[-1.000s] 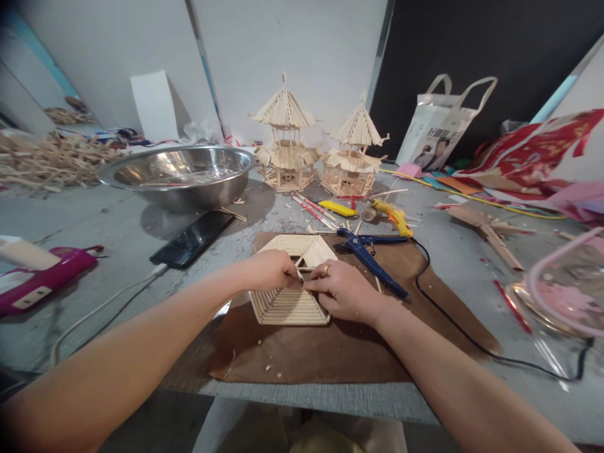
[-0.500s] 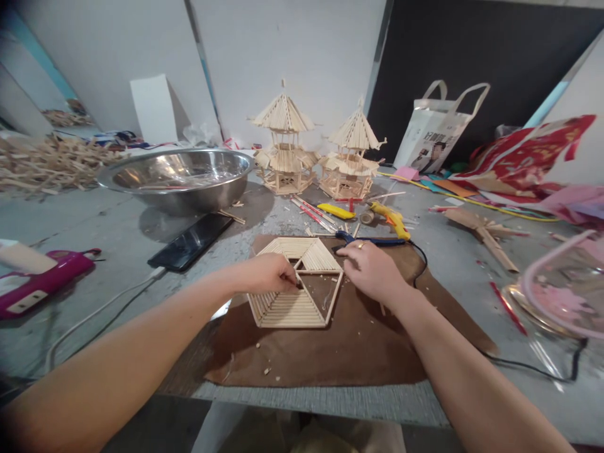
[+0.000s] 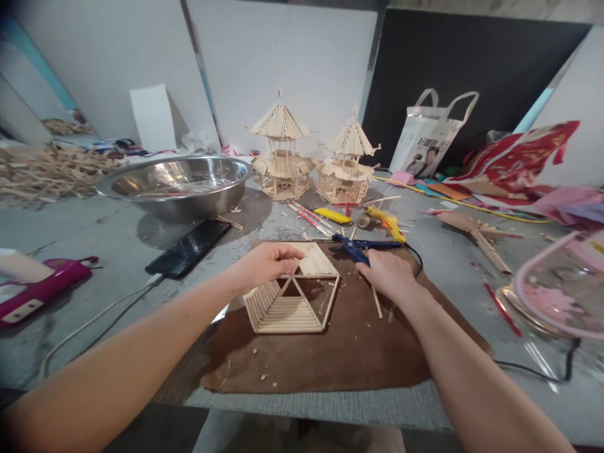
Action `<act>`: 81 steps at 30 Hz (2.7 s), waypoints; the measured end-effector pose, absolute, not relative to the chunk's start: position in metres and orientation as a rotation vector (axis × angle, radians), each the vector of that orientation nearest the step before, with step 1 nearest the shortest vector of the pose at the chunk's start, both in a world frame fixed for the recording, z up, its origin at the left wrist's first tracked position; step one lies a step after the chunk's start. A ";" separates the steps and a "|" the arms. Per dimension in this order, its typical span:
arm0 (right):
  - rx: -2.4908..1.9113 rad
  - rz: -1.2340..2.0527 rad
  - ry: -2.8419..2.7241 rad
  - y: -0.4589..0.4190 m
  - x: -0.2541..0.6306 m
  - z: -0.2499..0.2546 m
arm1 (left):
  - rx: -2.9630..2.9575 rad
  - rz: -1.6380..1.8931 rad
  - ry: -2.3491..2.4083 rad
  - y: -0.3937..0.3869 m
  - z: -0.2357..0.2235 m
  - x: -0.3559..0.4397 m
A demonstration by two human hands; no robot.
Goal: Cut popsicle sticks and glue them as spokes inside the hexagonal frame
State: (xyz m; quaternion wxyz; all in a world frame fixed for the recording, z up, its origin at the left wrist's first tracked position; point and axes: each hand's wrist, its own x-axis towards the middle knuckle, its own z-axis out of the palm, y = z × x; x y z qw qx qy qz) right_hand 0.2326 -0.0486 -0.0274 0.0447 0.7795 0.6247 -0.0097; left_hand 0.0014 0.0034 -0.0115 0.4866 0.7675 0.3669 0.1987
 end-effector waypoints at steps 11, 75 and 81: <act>2.963 0.070 2.138 -0.055 0.227 -0.016 | 1.517 0.543 0.748 0.006 -0.015 -0.001; 2.468 0.185 2.903 -0.065 0.205 -0.029 | 1.935 0.884 0.858 -0.007 -0.023 0.008; 2.250 0.258 2.849 -0.065 0.197 -0.032 | 2.003 0.913 0.855 -0.007 -0.021 0.005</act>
